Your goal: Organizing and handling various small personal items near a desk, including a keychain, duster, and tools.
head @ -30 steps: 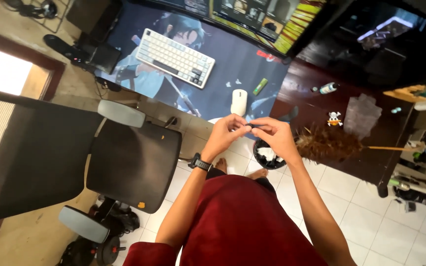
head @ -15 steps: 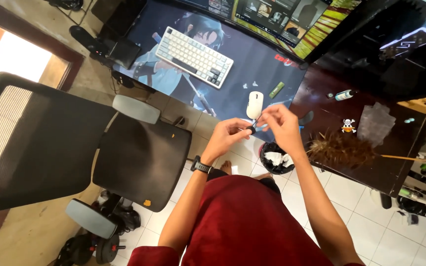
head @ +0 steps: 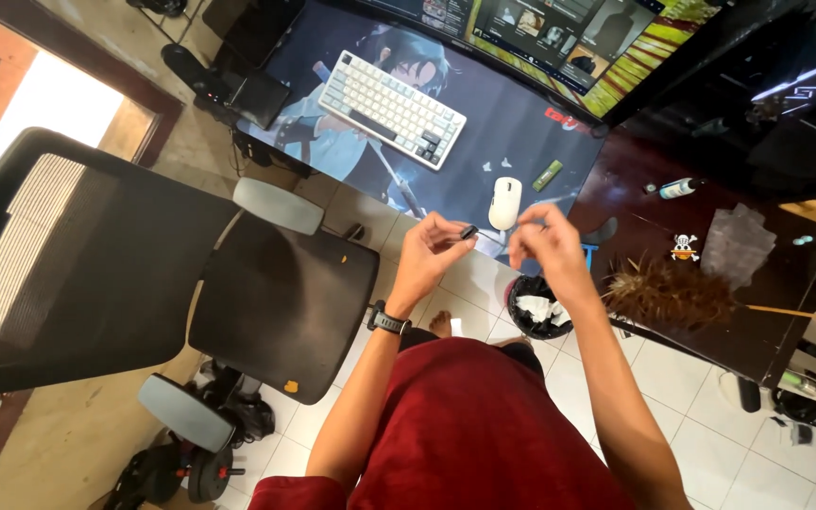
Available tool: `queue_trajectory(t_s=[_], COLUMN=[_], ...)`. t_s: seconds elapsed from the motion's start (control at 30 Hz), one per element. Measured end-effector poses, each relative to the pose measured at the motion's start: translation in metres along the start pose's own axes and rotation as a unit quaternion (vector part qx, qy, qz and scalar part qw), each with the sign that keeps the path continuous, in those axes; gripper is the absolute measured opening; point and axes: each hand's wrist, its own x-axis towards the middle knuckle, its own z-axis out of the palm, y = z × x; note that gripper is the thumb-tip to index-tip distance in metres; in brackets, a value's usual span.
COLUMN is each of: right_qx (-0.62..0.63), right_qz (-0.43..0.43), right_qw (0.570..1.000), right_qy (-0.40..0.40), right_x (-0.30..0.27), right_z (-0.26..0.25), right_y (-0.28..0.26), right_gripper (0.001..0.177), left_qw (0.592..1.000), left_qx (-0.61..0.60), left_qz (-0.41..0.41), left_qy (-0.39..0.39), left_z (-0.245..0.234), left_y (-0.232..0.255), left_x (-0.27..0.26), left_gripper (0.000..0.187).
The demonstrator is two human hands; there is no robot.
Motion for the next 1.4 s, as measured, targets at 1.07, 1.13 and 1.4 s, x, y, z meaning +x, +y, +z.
queue_trajectory(t_s=[1.07,1.13,1.4], right_qx=[-0.392,-0.372,-0.207], right_qz=[-0.01,-0.033,0.063], right_qw=[0.919,0.927,0.976], right_qy=[0.031,0.031,0.035], right_x=[-0.014,-0.015,-0.013], right_z=[0.019,0.018,-0.028], right_y=[-0.01,-0.009,0.026], right_gripper=[0.021,0.023,0.025], left_qw=[0.996,0.994,0.972], left_qx=[0.067,0.09,0.214], left_qz=[0.008,0.006,-0.001], left_qy=[-0.053,-0.054,-0.098], left_z=[0.013,0.014,0.045], left_y=[0.012,0.013,0.023], left_x=[-0.007,-0.006,0.003], left_gripper=[0.035,0.036,0.044])
